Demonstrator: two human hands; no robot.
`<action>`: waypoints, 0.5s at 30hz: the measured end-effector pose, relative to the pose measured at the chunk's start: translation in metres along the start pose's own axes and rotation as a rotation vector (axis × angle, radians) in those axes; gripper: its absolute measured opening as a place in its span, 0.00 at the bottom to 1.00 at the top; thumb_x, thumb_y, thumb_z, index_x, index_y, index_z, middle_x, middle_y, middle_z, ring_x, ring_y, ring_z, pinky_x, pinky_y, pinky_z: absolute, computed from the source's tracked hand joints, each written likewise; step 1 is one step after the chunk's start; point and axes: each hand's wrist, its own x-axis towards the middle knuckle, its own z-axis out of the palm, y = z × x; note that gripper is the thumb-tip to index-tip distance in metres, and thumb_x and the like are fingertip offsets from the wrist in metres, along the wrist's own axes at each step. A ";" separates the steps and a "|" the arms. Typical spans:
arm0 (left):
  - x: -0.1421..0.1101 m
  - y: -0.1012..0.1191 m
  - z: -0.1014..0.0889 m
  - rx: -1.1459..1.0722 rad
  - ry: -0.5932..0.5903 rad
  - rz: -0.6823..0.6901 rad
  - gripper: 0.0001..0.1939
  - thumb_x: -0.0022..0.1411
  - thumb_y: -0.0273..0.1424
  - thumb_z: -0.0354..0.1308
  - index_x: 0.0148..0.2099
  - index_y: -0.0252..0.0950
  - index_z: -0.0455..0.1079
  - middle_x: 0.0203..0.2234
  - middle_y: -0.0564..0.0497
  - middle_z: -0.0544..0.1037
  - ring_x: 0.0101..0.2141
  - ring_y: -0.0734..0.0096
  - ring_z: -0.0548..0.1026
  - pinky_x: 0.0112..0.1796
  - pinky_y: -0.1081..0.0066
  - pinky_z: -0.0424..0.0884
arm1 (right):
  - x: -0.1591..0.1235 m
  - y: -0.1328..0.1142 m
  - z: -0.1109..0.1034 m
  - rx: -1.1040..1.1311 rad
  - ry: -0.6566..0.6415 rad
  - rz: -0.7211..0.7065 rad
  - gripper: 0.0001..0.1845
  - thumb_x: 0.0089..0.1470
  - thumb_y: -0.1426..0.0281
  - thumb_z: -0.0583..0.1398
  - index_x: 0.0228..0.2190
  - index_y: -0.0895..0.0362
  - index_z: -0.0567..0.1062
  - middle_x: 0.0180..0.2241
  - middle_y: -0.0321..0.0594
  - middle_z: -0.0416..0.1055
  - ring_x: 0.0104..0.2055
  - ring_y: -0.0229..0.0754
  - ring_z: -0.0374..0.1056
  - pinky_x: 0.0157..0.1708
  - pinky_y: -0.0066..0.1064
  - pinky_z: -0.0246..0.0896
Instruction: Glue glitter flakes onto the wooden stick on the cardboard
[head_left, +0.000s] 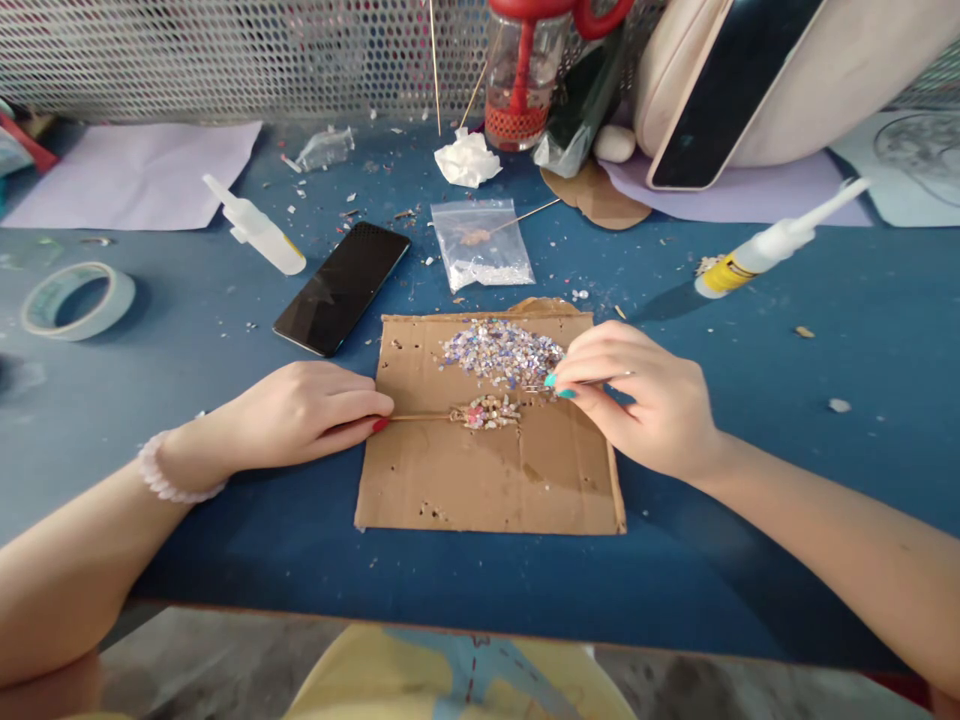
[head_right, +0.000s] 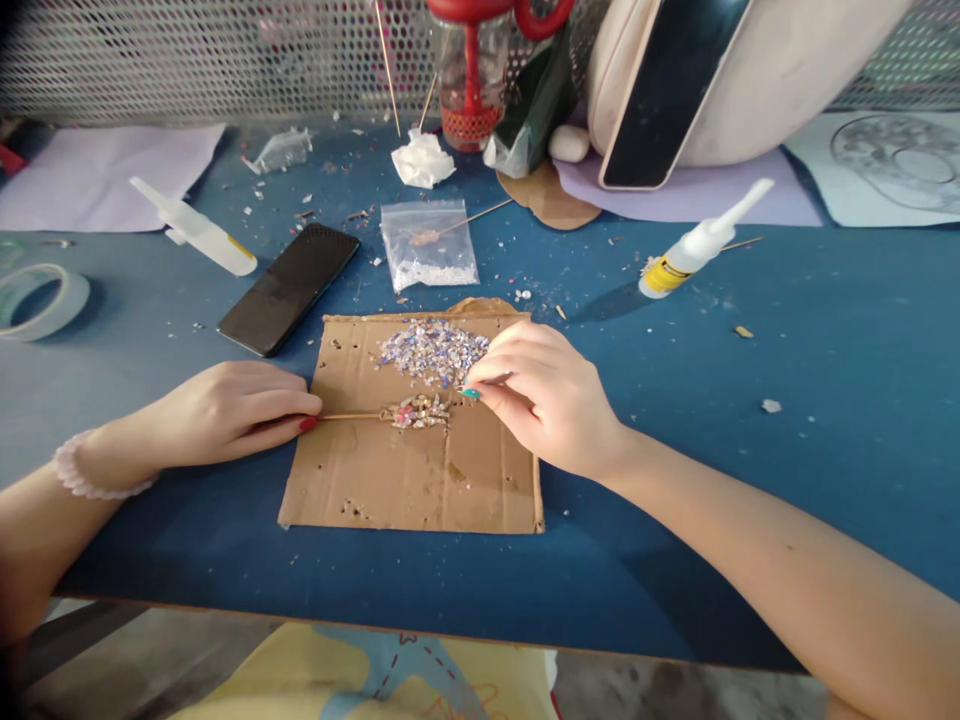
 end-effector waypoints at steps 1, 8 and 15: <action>0.000 0.000 0.000 -0.001 -0.004 -0.004 0.07 0.73 0.29 0.49 0.45 0.36 0.69 0.28 0.51 0.74 0.27 0.71 0.72 0.31 0.70 0.64 | 0.000 0.000 0.000 0.003 0.001 0.000 0.08 0.61 0.74 0.59 0.33 0.50 0.76 0.29 0.35 0.79 0.36 0.42 0.73 0.40 0.37 0.71; 0.000 0.000 0.000 0.002 0.000 0.008 0.07 0.73 0.29 0.49 0.46 0.36 0.68 0.27 0.51 0.73 0.27 0.71 0.71 0.30 0.70 0.64 | 0.000 0.000 0.001 -0.020 -0.007 -0.020 0.08 0.61 0.75 0.59 0.32 0.51 0.75 0.29 0.35 0.78 0.35 0.42 0.74 0.39 0.37 0.71; 0.000 0.000 0.000 -0.025 0.002 -0.002 0.06 0.72 0.28 0.51 0.46 0.36 0.68 0.27 0.51 0.73 0.27 0.71 0.71 0.30 0.70 0.62 | 0.000 0.000 0.001 -0.019 0.001 -0.018 0.07 0.61 0.75 0.60 0.32 0.51 0.75 0.28 0.35 0.78 0.35 0.41 0.73 0.38 0.36 0.71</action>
